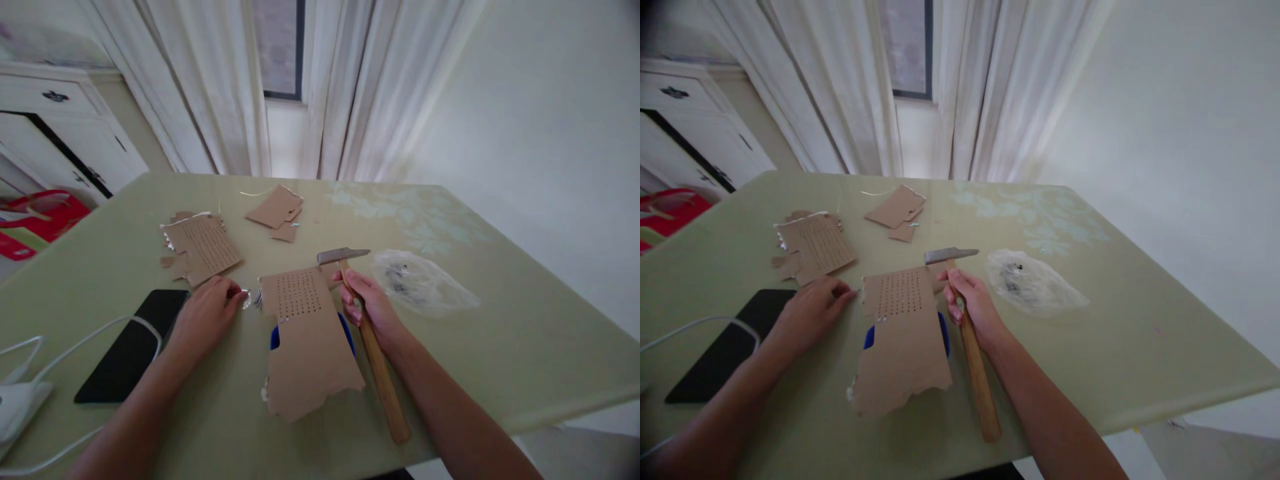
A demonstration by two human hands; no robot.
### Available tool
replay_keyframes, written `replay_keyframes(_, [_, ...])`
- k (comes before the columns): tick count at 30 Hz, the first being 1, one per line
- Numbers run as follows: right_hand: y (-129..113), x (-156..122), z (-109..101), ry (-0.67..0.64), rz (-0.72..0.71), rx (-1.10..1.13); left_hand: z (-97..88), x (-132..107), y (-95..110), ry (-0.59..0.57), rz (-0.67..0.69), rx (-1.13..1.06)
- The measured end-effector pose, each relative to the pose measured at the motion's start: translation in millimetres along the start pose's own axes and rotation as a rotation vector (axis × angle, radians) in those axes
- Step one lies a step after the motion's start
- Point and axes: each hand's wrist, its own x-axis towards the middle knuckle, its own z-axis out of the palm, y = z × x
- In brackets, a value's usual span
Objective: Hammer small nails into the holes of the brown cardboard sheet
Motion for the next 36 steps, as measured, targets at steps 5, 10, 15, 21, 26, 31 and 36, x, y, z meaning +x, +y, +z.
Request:
replay_keyframes(5, [8.1,-5.4,11.7,0.073,-0.020,0.023,-3.4,-3.8,0.6,0.049,-0.031,0.038])
replay_keyframes(10, [16.0,-10.4,20.3,0.107,-0.025,0.049,-18.7,-8.2,20.1,0.297,-0.052,-0.176])
replay_keyframes(15, [17.6,-19.7,25.5,0.117,-0.030,-0.080,-22.0,-21.4,42.7,0.453,0.146,-0.511])
replay_keyframes(21, [10.2,-23.5,22.7,0.091,-0.050,-0.242,-24.2,-34.9,61.2,0.456,0.331,-0.673])
replay_keyframes(26, [7.3,-22.8,19.9,0.067,-0.077,-0.303,-28.7,-39.5,61.5,0.310,0.373,-0.670])
replay_keyframes(31, [7.5,-24.3,19.7,0.041,-0.084,-0.323,-34.0,-38.6,69.2,0.235,0.425,-0.659])
replay_keyframes(36, [8.1,-24.1,19.8,0.018,-0.073,-0.322,-34.6,-35.9,74.4,0.220,0.502,-0.633])
